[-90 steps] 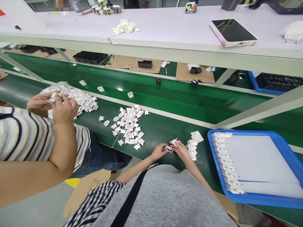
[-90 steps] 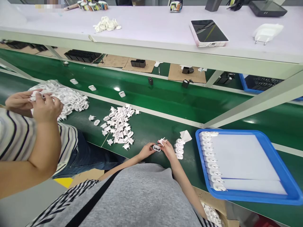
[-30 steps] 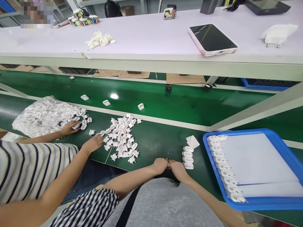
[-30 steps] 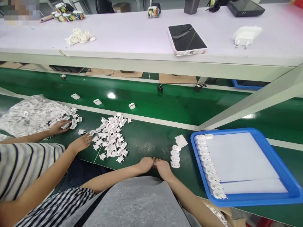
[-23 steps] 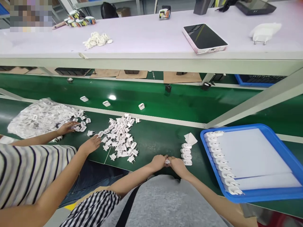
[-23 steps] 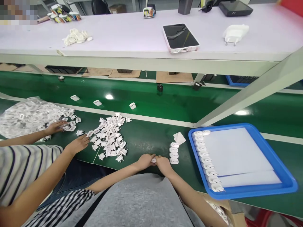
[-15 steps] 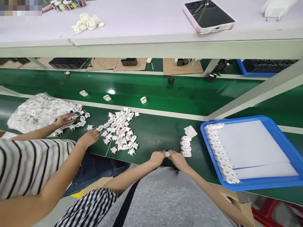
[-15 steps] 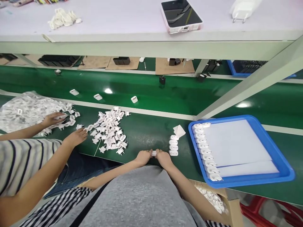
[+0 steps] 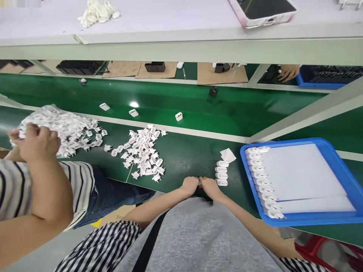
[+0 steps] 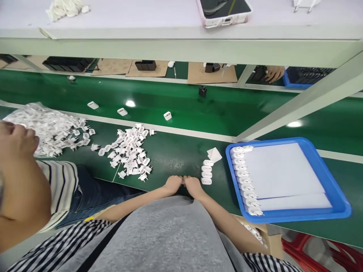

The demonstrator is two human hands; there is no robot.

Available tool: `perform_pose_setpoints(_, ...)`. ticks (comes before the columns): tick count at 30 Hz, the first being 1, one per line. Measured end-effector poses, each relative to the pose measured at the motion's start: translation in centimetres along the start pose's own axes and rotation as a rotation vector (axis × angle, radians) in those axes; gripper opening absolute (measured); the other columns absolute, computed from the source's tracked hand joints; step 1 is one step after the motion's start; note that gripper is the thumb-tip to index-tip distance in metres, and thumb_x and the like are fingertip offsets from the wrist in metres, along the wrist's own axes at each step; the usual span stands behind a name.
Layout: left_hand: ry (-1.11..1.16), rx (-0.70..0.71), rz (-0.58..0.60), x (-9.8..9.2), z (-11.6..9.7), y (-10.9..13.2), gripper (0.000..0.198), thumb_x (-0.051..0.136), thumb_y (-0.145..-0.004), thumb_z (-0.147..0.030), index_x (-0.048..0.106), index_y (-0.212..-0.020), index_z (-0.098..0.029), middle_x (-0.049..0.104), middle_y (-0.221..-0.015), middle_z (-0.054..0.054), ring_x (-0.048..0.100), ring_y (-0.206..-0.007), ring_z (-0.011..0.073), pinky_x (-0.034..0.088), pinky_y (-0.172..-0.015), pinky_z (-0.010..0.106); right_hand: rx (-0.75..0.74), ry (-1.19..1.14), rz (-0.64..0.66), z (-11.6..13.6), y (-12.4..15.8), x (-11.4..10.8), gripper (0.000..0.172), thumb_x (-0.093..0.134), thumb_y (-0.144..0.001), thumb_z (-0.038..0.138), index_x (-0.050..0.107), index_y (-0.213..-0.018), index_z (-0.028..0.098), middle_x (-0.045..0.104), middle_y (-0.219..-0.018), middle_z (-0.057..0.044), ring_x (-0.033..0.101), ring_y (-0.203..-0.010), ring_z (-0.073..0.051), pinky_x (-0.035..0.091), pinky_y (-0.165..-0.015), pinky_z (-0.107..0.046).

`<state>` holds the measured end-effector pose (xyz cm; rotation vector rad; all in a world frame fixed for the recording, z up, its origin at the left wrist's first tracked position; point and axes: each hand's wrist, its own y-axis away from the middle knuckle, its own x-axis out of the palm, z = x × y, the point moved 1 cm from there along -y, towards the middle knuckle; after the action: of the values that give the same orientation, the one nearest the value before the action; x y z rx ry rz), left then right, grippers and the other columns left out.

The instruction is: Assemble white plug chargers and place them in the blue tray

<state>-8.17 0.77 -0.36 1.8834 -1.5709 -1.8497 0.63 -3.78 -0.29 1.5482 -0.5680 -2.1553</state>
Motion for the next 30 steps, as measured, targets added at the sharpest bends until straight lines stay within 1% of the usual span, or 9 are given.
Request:
perform_pose_setpoints(5, -0.066, 0.082, 0.007, 0.8, 0.3, 0.8, 0.026, 0.037, -0.073, -0.015, 0.048, -0.097, -0.010, 0.058, -0.085, 0.012, 0.055, -0.078, 0.0203, 0.042, -0.065, 0.028, 0.022, 0.067, 0.019, 0.2, 1.2, 0.7, 0.019, 0.037, -0.073, 0.013, 0.048, -0.087, 0.013, 0.059, -0.082, -0.009, 0.056, -0.074, -0.019, 0.037, -0.056, -0.025)
perform_pose_setpoints(10, -0.001, 0.077, 0.084, 2.6, -0.8, 0.1, 0.028, 0.046, -0.068, -0.025, 0.050, -0.093, -0.012, 0.059, -0.085, 0.010, 0.055, -0.078, 0.0214, 0.042, -0.064, 0.029, 0.103, 0.058, 0.046, -0.5, 2.6, 1.0, 0.023, 0.031, -0.074, 0.010, 0.049, -0.088, 0.013, 0.058, -0.084, -0.009, 0.056, -0.073, -0.018, 0.036, -0.053, -0.023)
perform_pose_setpoints(13, -0.004, 0.116, 0.088, 2.2, -1.9, -1.0, 0.026, 0.049, -0.067, -0.026, 0.052, -0.090, -0.014, 0.059, -0.085, 0.009, 0.054, -0.079, 0.0205, 0.042, -0.065, 0.028, 0.139, 0.023, 0.035, -1.3, 2.9, 0.5, 0.024, 0.032, -0.072, 0.008, 0.050, -0.086, 0.014, 0.059, -0.083, -0.008, 0.056, -0.074, -0.017, 0.035, -0.053, -0.022)
perform_pose_setpoints(17, -0.066, 0.074, 0.114, -2.7, -1.1, -4.1, 0.026, 0.061, -0.054, -0.022, 0.057, -0.080, -0.018, 0.058, -0.083, 0.007, 0.053, -0.081, 0.0221, 0.041, -0.066, 0.028, 0.186, -0.028, 0.028, -2.9, 4.0, 1.0, 0.027, 0.037, -0.067, 0.007, 0.049, -0.089, 0.017, 0.059, -0.081, -0.009, 0.056, -0.073, -0.020, 0.034, -0.051, -0.023)
perform_pose_setpoints(18, -0.062, 0.015, 0.042, -4.8, -0.3, -5.3, 0.028, 0.061, -0.055, -0.020, 0.056, -0.082, -0.018, 0.058, -0.085, 0.007, 0.052, -0.082, 0.0220, 0.041, -0.067, 0.028, 0.208, -0.046, 0.024, -3.4, 4.5, 1.4, 0.029, 0.037, -0.066, 0.006, 0.049, -0.090, 0.017, 0.059, -0.081, -0.009, 0.056, -0.072, -0.020, 0.034, -0.050, -0.023)
perform_pose_setpoints(22, 0.113, -0.278, -0.563, -14.1, 4.3, -10.8, 0.042, 0.047, -0.068, -0.020, 0.039, -0.108, -0.017, 0.045, -0.107, 0.010, 0.044, -0.096, 0.0197, 0.038, -0.074, 0.027, 0.324, -0.200, -0.094, -6.4, 6.3, 3.2, 0.030, 0.036, -0.064, 0.008, 0.049, -0.088, 0.021, 0.060, -0.082, -0.009, 0.057, -0.070, -0.020, 0.037, -0.051, -0.024)
perform_pose_setpoints(24, 0.191, -0.363, -0.684, -17.5, 6.2, -13.5, 0.052, 0.050, -0.066, -0.025, 0.031, -0.114, -0.013, 0.038, -0.114, 0.013, 0.040, -0.100, 0.0206, 0.037, -0.076, 0.026, 0.364, -0.337, -0.200, -7.8, 6.6, 3.9, 0.027, 0.035, -0.065, 0.013, 0.049, -0.085, 0.024, 0.061, -0.081, -0.006, 0.058, -0.069, -0.019, 0.039, -0.053, -0.024)
perform_pose_setpoints(27, 0.259, -0.320, -0.597, -20.0, 7.3, -16.8, 0.049, 0.051, -0.066, -0.029, 0.037, -0.109, -0.013, 0.045, -0.107, 0.012, 0.044, -0.096, 0.0200, 0.038, -0.072, 0.024, 0.459, -0.530, -0.289, -9.3, 6.4, 5.0, 0.021, 0.037, -0.063, 0.021, 0.048, -0.079, 0.028, 0.062, -0.074, -0.003, 0.059, -0.065, -0.019, 0.042, -0.054, -0.026)
perform_pose_setpoints(30, 0.247, -0.237, -0.471, -19.7, 6.7, -18.5, 0.030, 0.045, -0.071, -0.027, 0.047, -0.098, -0.016, 0.053, -0.095, 0.008, 0.050, -0.085, 0.0174, 0.038, -0.066, 0.023, 0.521, -0.664, -0.227, -9.9, 6.3, 5.9, 0.010, 0.041, -0.058, 0.027, 0.048, -0.064, 0.031, 0.062, -0.063, 0.000, 0.059, -0.060, -0.020, 0.044, -0.053, -0.027)
